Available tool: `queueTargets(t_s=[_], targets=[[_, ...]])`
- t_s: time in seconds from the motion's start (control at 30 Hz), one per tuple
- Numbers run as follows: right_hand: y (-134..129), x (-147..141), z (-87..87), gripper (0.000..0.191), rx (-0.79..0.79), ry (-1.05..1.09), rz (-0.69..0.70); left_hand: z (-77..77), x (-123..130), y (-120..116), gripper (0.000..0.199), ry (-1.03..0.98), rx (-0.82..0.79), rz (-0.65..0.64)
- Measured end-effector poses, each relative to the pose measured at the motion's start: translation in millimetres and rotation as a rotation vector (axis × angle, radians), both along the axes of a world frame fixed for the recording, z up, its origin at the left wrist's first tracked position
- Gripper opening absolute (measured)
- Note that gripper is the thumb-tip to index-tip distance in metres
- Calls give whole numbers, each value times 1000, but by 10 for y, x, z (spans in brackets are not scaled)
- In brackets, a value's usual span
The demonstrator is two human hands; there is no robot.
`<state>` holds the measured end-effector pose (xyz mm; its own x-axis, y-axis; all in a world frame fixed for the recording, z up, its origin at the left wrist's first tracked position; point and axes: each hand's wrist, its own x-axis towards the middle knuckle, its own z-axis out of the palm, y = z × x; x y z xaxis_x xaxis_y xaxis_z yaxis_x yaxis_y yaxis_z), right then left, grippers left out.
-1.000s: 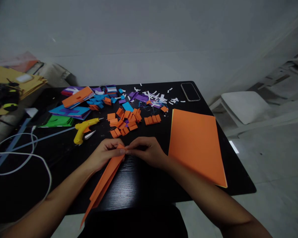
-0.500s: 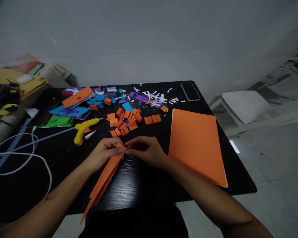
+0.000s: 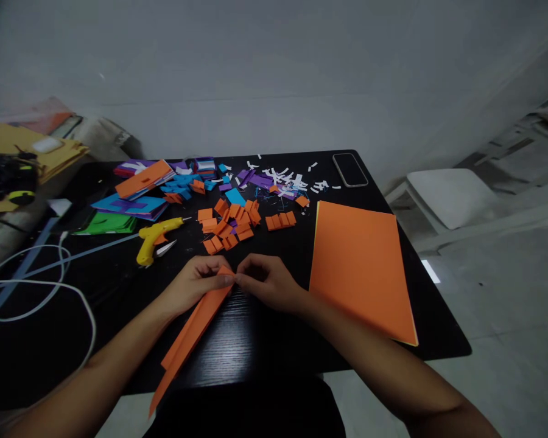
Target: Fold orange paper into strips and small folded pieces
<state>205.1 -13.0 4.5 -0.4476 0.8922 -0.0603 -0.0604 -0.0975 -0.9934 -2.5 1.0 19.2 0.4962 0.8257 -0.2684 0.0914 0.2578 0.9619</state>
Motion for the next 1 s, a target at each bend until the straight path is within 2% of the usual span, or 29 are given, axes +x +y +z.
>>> queueTargets(t_s=[0.23, 0.4, 0.53, 0.8, 1.0], targets=[[27, 35, -3, 25, 51, -34, -19, -18, -62, 45, 28, 45, 118, 19], [46, 43, -6, 21, 65, -40, -13, -49, -71, 49, 26, 26, 50, 91], [65, 49, -15, 21, 80, -42, -22, -50, -57, 45, 38, 27, 17, 74], [84, 48, -47, 17, 55, -61, -31, -40, -27, 26, 37, 74, 135, 140], [125, 65, -50, 17, 52, -77, -73, -69, -33, 25, 42, 68, 36, 81]])
